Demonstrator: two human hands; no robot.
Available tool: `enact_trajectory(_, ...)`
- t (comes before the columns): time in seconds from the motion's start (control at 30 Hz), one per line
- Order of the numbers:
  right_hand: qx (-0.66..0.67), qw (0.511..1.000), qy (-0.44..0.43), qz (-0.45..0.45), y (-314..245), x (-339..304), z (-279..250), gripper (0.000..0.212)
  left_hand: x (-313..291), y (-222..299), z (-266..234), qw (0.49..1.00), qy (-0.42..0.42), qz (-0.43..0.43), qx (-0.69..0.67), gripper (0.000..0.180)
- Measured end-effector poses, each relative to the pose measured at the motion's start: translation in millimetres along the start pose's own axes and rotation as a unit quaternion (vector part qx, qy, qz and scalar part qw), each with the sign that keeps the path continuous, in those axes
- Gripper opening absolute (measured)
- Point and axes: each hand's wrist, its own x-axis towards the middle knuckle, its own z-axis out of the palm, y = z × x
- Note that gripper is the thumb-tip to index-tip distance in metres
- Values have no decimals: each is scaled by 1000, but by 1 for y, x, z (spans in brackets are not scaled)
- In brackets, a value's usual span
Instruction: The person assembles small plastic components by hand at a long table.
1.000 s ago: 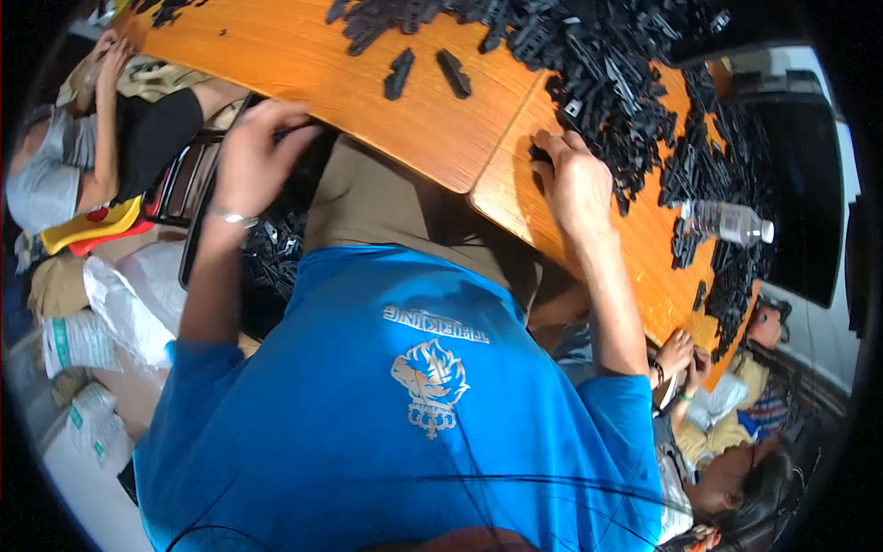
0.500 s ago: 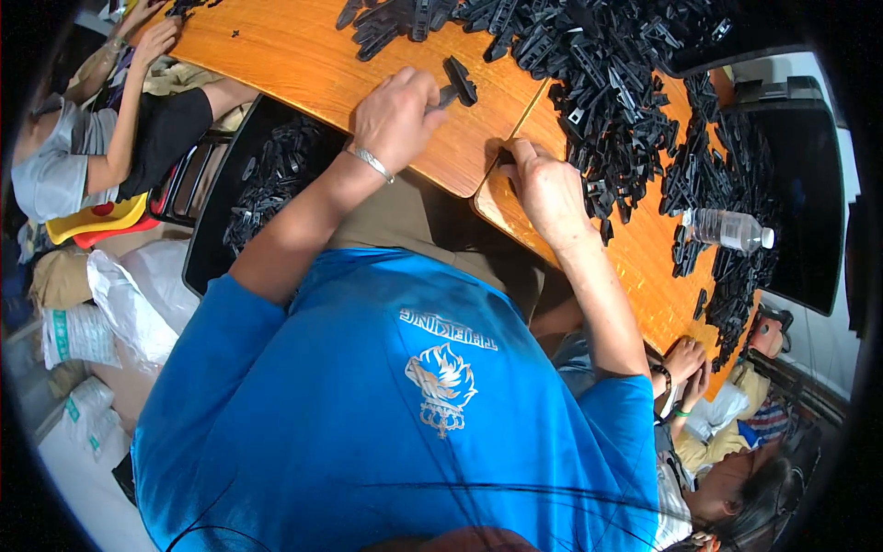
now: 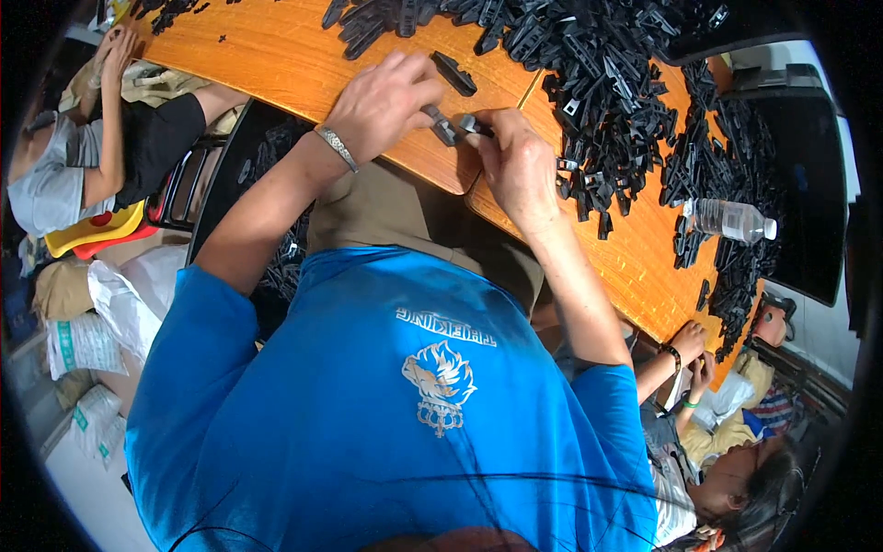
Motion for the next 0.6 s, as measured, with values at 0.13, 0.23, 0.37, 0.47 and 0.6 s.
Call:
enact_trajectory(0.13,-13,1000,-8,19,-3,-1,9,22,-12,-10,14,993,-7,-38,-110,27)
enact_trajectory(0.23,1,1000,-18,-9,5,3,8,23,-15,-12,21,986,14,-71,-151,18)
enact_trajectory(0.37,3,1000,-27,-3,5,6,7,25,-16,-12,24,981,15,-68,-183,21)
enact_trajectory(0.47,-17,999,-51,3,8,14,6,25,-18,-13,27,982,25,-44,-183,21)
enact_trajectory(0.6,-28,996,-77,-27,13,13,4,23,-25,-12,28,976,26,-72,-203,21)
